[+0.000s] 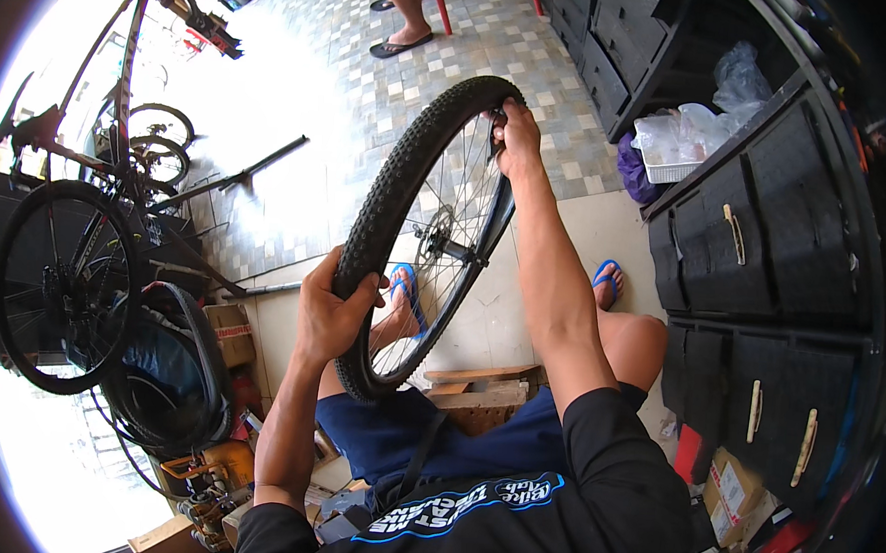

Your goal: The person installs a bicycle tire onto a wheel rim. They first place the tire bead onto the rim, then use tire levers to seat the remaining portion. Finally, they inflate the tire using a floor pump.

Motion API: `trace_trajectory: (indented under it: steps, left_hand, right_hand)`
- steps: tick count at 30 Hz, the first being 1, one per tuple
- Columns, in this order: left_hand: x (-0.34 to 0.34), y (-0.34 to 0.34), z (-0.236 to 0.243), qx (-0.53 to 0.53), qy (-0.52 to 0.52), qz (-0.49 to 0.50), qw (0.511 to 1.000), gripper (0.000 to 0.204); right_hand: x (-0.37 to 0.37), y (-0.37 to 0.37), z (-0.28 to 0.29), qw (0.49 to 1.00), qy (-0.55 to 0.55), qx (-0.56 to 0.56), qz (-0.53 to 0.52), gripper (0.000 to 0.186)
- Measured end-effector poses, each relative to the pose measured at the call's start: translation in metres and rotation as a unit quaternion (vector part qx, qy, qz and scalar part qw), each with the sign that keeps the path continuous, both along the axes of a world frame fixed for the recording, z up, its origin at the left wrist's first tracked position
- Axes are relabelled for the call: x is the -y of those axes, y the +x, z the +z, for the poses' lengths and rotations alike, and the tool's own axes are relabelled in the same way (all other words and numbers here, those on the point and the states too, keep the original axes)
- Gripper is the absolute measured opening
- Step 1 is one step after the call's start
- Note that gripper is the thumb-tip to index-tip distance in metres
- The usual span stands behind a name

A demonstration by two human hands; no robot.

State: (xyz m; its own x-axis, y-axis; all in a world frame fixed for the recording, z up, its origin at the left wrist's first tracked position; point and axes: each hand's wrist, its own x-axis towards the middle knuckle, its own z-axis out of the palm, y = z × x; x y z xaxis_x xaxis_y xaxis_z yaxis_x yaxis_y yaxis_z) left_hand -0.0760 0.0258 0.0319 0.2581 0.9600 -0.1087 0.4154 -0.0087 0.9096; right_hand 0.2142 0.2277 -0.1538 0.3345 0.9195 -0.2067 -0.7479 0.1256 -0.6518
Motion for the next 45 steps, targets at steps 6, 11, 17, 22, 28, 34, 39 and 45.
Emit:
trace_trajectory:
  steps: [6, 11, 17, 22, 28, 34, 39, 45]
  left_hand:
    - [0.022, -0.022, -0.021, 0.021, -0.009, 0.045, 0.999, 0.020]
    - [0.050, -0.041, -0.063, 0.036, -0.036, 0.046, 0.998, 0.023]
    - [0.066, -0.044, -0.110, 0.081, -0.065, 0.049, 0.993, 0.031]
    - [0.045, -0.030, -0.100, -0.044, -0.011, 0.049, 0.998, 0.035]
    - [-0.026, 0.018, -0.048, -0.095, 0.158, 0.060, 0.981, 0.060]
    - [-0.076, 0.037, -0.032, -0.167, 0.058, 0.038, 0.984, 0.041]
    - [-0.071, 0.025, -0.044, -0.045, 0.011, 0.022, 0.999, 0.023]
    - [-0.070, 0.017, -0.037, -0.040, -0.010, 0.026, 0.999, 0.021]
  right_hand:
    - [0.005, -0.016, 0.037, 0.997, 0.006, 0.066, -0.038, 0.017]
    - [0.017, -0.042, 0.064, 0.992, 0.062, 0.086, -0.069, 0.019]
    - [0.052, -0.066, 0.079, 0.976, 0.153, 0.152, -0.040, 0.017]
    - [0.080, -0.079, 0.077, 0.962, 0.168, 0.214, -0.004, 0.022]
    - [0.099, -0.105, 0.062, 0.936, 0.187, 0.298, 0.004, 0.021]
    - [0.105, -0.117, 0.052, 0.935, 0.174, 0.309, 0.022, 0.025]
    - [0.111, -0.125, 0.045, 0.943, 0.173, 0.275, 0.077, 0.022]
    - [0.114, -0.131, 0.041, 0.946, 0.178, 0.254, 0.088, 0.023]
